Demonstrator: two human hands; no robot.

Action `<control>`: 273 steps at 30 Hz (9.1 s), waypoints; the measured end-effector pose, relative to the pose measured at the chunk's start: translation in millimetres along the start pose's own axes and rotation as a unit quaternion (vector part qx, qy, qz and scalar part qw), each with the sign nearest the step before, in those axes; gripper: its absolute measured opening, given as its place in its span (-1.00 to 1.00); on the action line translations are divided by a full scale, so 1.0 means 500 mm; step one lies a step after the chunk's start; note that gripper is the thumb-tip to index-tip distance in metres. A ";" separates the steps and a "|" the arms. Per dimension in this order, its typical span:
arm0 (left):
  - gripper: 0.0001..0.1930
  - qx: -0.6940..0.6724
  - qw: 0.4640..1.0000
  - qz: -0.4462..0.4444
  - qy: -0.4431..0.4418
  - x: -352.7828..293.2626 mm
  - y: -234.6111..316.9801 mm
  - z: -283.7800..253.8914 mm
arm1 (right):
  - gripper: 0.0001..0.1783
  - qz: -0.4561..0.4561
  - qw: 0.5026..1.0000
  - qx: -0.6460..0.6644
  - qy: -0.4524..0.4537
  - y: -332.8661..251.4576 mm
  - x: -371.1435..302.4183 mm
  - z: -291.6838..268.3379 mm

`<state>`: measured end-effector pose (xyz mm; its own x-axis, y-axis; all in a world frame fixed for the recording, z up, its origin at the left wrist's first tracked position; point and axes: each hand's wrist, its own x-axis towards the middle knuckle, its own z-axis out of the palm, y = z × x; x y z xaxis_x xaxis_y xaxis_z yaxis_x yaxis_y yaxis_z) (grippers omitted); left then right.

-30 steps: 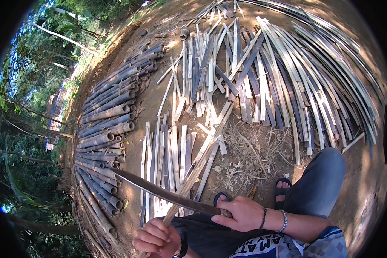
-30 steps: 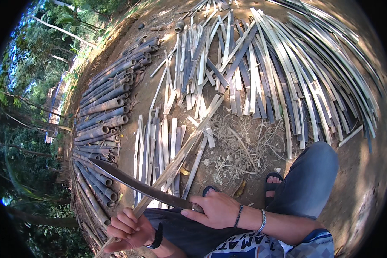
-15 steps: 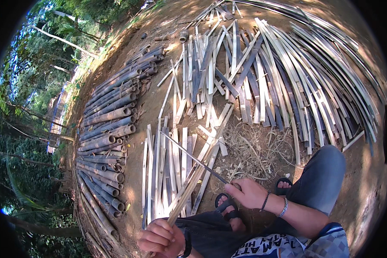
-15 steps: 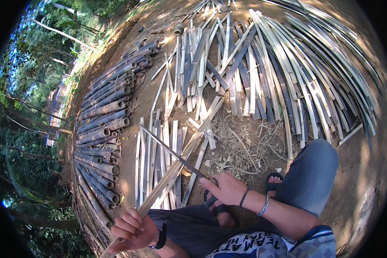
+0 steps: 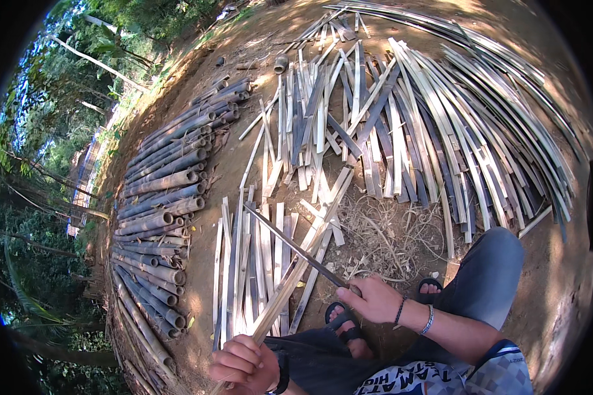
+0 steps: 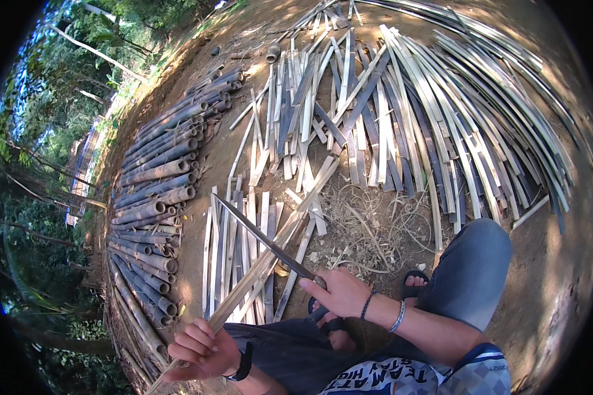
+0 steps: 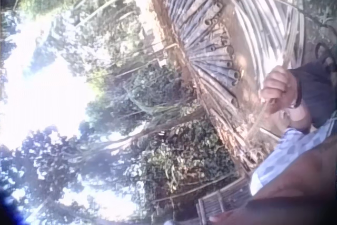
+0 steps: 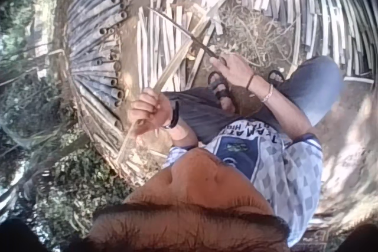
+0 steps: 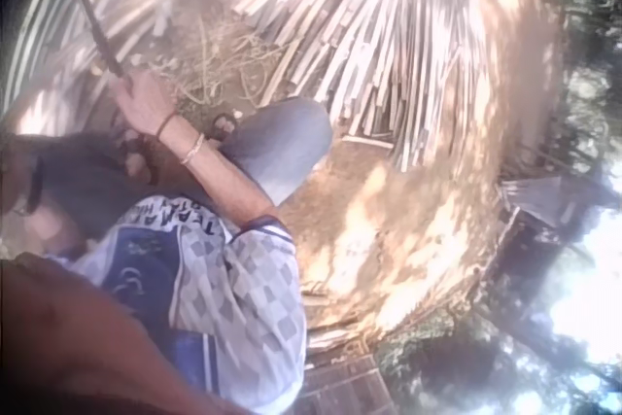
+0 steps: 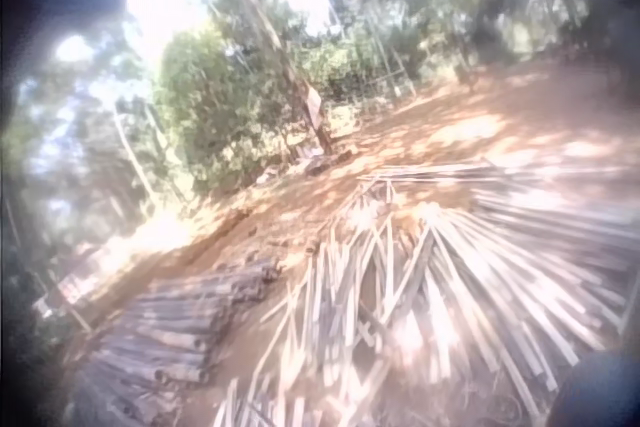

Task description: The person shaves a long strip of bamboo using a large knife, holding the strip against their leg and pulling the blade toward them to smooth the surface.

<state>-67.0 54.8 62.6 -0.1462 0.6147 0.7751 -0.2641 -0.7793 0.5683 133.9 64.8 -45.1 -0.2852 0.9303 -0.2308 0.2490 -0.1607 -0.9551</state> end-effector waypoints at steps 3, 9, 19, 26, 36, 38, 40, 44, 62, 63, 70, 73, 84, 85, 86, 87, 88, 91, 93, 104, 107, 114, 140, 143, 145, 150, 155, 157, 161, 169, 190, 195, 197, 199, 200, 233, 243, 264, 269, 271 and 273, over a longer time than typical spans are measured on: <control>-0.38 -0.002 1.000 0.003 0.002 0.002 0.003 -0.004 | -0.43 -0.089 0.995 0.023 -0.041 0.000 -0.034 0.033; -0.39 0.007 1.000 -0.005 0.005 -0.001 0.000 -0.002 | -0.42 -0.012 0.999 -0.035 0.033 0.055 0.027 0.001; -0.39 -0.003 1.000 -0.004 0.003 -0.003 -0.001 -0.006 | -0.44 -0.060 0.993 -0.097 0.042 0.045 0.012 0.008; -0.39 0.005 1.000 0.005 0.002 0.000 0.000 -0.008 | -0.47 -0.110 0.994 0.007 0.012 -0.001 -0.024 0.015; -0.39 0.011 1.000 0.002 0.016 -0.001 -0.001 -0.008 | -0.36 -0.069 0.997 -0.026 0.019 0.016 -0.007 0.016; -0.39 0.012 1.000 0.005 0.018 -0.001 0.000 -0.011 | -0.35 -0.115 0.988 -0.098 0.010 0.034 0.004 0.011; -0.39 -0.010 1.000 0.007 0.009 -0.003 -0.009 -0.002 | -0.34 -0.011 0.999 -0.014 0.046 0.116 0.055 0.011; -0.39 0.003 1.000 0.011 0.004 -0.003 -0.007 -0.001 | -0.32 0.005 0.996 -0.062 0.070 0.084 0.053 0.009; -0.38 0.001 0.999 0.005 -0.035 0.005 -0.005 0.000 | -0.29 0.020 0.990 -0.086 0.110 0.128 0.086 -0.019; -0.38 0.002 0.999 0.009 -0.036 0.004 -0.005 -0.001 | -0.29 0.016 0.992 -0.067 0.106 0.123 0.081 -0.007; -0.39 -0.002 1.000 -0.009 0.003 0.006 0.000 -0.010 | -0.29 -0.002 0.993 -0.083 0.080 0.103 0.080 -0.007; -0.38 -0.002 1.000 -0.003 -0.023 0.009 -0.006 -0.004 | -0.35 0.003 0.987 -0.099 0.129 0.126 0.102 -0.004; -0.39 -0.002 0.999 0.002 -0.037 0.016 -0.004 0.006 | -0.28 0.080 0.985 -0.007 0.152 0.176 0.116 0.021; -0.39 0.006 1.000 -0.005 -0.017 0.020 -0.003 -0.002 | -0.28 0.066 0.989 0.007 0.133 0.158 0.105 0.028; -0.39 0.014 1.000 -0.011 0.003 0.025 0.001 -0.016 | -0.31 0.012 0.995 -0.042 0.095 0.137 0.100 0.034; -0.40 0.024 0.999 -0.018 0.027 0.026 0.005 -0.026 | -0.32 -0.020 0.995 -0.070 0.070 0.097 0.086 0.032; -0.40 0.019 0.999 -0.014 0.046 0.025 0.000 -0.036 | -0.33 -0.050 0.993 -0.094 0.044 0.059 0.071 0.029; -0.36 0.013 0.997 -0.016 0.078 0.021 -0.006 -0.032 | -0.36 -0.078 0.992 -0.094 0.016 0.046 0.057 0.029; -0.37 0.003 0.998 -0.013 0.058 0.017 -0.006 -0.032 | -0.37 -0.059 0.997 -0.052 0.003 0.047 0.051 0.033; -0.36 -0.053 0.984 -0.014 0.167 0.001 0.010 -0.002 | -0.30 0.028 0.998 0.047 0.008 0.071 0.060 0.029; -0.37 -0.053 0.989 -0.003 0.141 0.011 0.005 0.007 | -0.29 0.024 0.992 0.121 -0.001 0.089 0.070 0.039; -0.35 -0.022 0.984 -0.020 0.174 0.028 0.005 0.000 | -0.33 0.032 0.999 0.002 -0.003 0.081 0.123 -0.004; -0.37 0.065 0.961 -0.041 0.267 0.032 0.011 0.004 | -0.30 0.038 0.998 -0.034 0.028 0.132 0.146 -0.008; -0.36 0.068 0.965 -0.046 0.248 0.028 0.013 -0.001 | -0.31 0.024 0.997 -0.069 0.031 0.105 0.135 0.004; -0.36 0.041 0.971 -0.049 0.232 0.029 0.015 -0.012 | -0.31 -0.008 1.000 -0.029 0.002 0.076 0.107 0.018; -0.34 0.035 0.973 -0.056 0.223 0.021 0.016 0.004 | -0.32 0.006 1.000 -0.020 0.011 0.114 0.140 -0.002; -0.33 -0.013 0.978 -0.055 0.199 0.021 0.018 -0.008 | -0.35 -0.020 0.999 -0.029 0.028 0.086 0.105 0.029; -0.33 -0.008 0.978 -0.051 0.203 0.020 0.022 -0.008 | -0.37 -0.056 0.997 -0.061 -0.005 0.074 0.091 0.025; -0.33 -0.008 0.977 -0.079 0.199 0.013 0.023 -0.003 | -0.31 0.011 0.997 -0.070 0.040 0.097 0.126 -0.003; -0.39 0.072 0.983 -0.049 0.159 0.027 0.028 -0.016 | -0.31 -0.102 0.992 -0.064 -0.033 0.064 0.084 0.032; -0.40 0.092 0.978 -0.041 0.185 0.032 0.021 -0.004 | -0.29 0.003 1.000 -0.031 0.005 0.067 0.102 0.033; -0.40 0.080 0.980 -0.038 0.179 0.025 0.021 -0.007 | -0.31 -0.090 0.991 -0.069 -0.070 0.013 0.057 0.032; -0.40 0.084 0.977 -0.037 0.190 0.027 0.021 0.002 | -0.30 -0.071 0.994 -0.076 -0.019 0.059 0.085 0.034; -0.39 0.082 0.978 -0.038 0.186 0.025 0.023 0.010 | -0.26 0.017 0.996 -0.085 0.030 0.104 0.128 0.009; -0.39 0.075 0.981 -0.037 0.172 0.026 0.020 0.011 | -0.25 0.021 0.994 -0.085 0.062 0.133 0.144 0.000; -0.39 0.038 0.985 -0.014 0.170 0.027 0.122 -0.071 | -0.50 -0.087 0.982 -0.166 -0.006 0.019 -0.011 0.043; -0.39 0.002 0.986 0.000 0.166 0.030 0.112 -0.109 | -0.66 -0.152 0.914 -0.366 0.086 0.026 0.005 0.004; -0.41 0.044 0.983 0.001 0.179 0.039 0.109 -0.072 | -0.53 -0.016 0.988 -0.073 0.136 0.120 0.053 0.080; -0.41 0.043 0.987 0.009 0.152 0.030 0.113 -0.080 | -0.52 -0.061 0.991 -0.100 0.067 0.083 0.041 0.069; -0.41 0.043 0.987 0.007 0.152 0.029 0.109 -0.069 | -0.49 -0.026 0.990 -0.073 0.114 0.132 0.069 0.059; -0.41 0.033 0.991 0.005 0.131 0.027 0.109 -0.064 | -0.48 0.039 0.986 -0.040 0.159 0.152 0.093 0.045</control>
<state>-113.9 24.7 95.0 -0.3934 0.6100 0.6879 -0.1989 -0.7870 0.5841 118.8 88.5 -132.8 0.0387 0.9746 -0.2206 0.3350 -0.2207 -0.9160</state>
